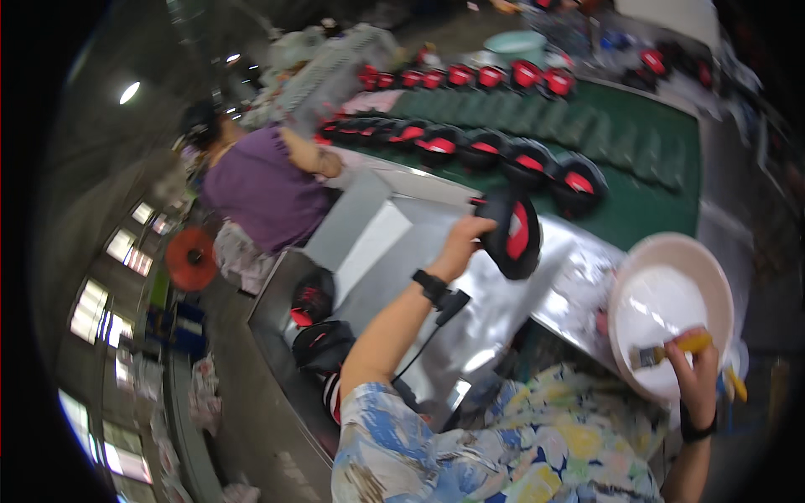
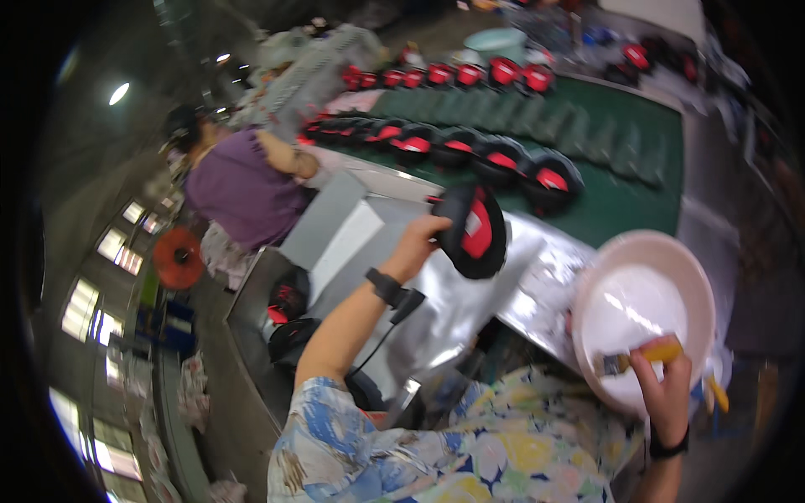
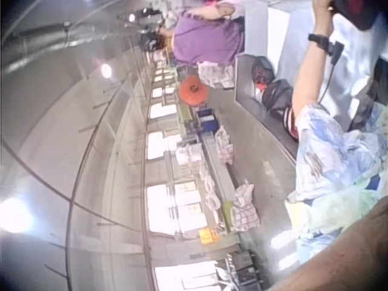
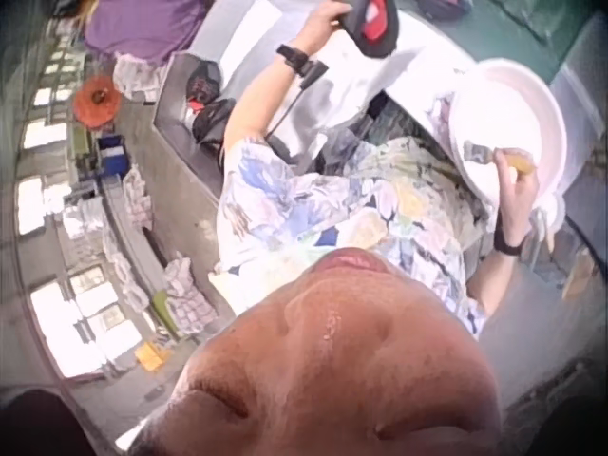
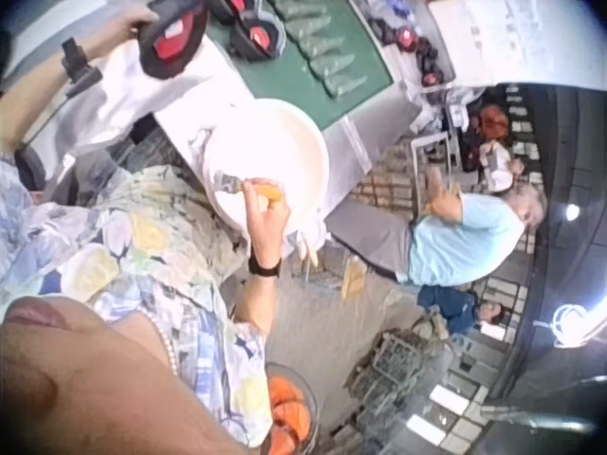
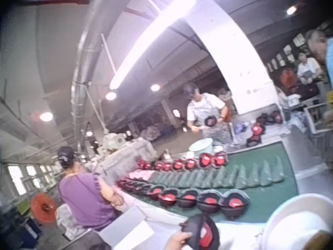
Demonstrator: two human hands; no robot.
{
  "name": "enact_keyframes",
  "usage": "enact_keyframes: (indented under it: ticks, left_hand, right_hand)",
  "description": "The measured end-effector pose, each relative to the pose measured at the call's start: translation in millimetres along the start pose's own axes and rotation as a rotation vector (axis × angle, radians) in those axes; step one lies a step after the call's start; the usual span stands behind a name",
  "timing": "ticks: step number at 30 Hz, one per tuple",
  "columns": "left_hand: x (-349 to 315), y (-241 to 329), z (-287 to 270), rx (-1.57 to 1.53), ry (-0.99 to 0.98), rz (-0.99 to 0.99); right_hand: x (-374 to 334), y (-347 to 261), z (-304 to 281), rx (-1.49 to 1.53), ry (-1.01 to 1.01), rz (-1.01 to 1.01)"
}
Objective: The worker uses a brush to apply a white adhesive to the internal edges of shoe upper components at a manufacturing station.
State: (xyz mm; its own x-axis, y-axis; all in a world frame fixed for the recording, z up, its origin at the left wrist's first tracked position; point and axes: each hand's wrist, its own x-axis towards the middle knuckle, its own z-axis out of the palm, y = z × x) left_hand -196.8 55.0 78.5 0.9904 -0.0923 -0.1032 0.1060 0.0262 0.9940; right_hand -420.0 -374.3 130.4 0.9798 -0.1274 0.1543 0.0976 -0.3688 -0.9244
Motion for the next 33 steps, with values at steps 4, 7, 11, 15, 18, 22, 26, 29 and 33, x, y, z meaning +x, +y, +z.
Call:
enact_keyframes:
  ticks: [4,7,11,15,18,22,26,29,33]
  left_hand:
    - [-39,-35,7,-0.539,-0.024,-0.257]
    - [-71,-85,-21,-0.439,0.099,-0.618]
    - [-87,-65,-22,-0.249,0.079,-0.629]
    - [-67,-57,-25,0.051,0.042,-0.566]
    - [-34,-106,-32,-0.042,0.147,-0.496]
    - [-14,-65,16,0.811,0.412,0.376]
    - [-51,-21,39,1.284,-0.131,0.816]
    - [-80,-37,43,1.153,-0.49,0.619]
    - [-54,-30,32,1.119,-0.309,0.637]
  right_hand:
    - [-2,18,-12,0.011,0.026,0.003]
    - [3,20,-19,-0.018,0.003,0.043]
    - [4,34,-40,-0.06,0.038,0.075]
    - [12,29,-43,-0.055,0.024,0.078]
    - [17,34,-25,-0.051,0.003,0.033]
    - [22,34,-28,-0.127,0.0,-0.017]
    - [39,50,-39,-0.164,0.038,0.081]
    - [54,62,-32,-0.148,0.038,0.101]
    - [68,77,-10,-0.22,0.032,0.101]
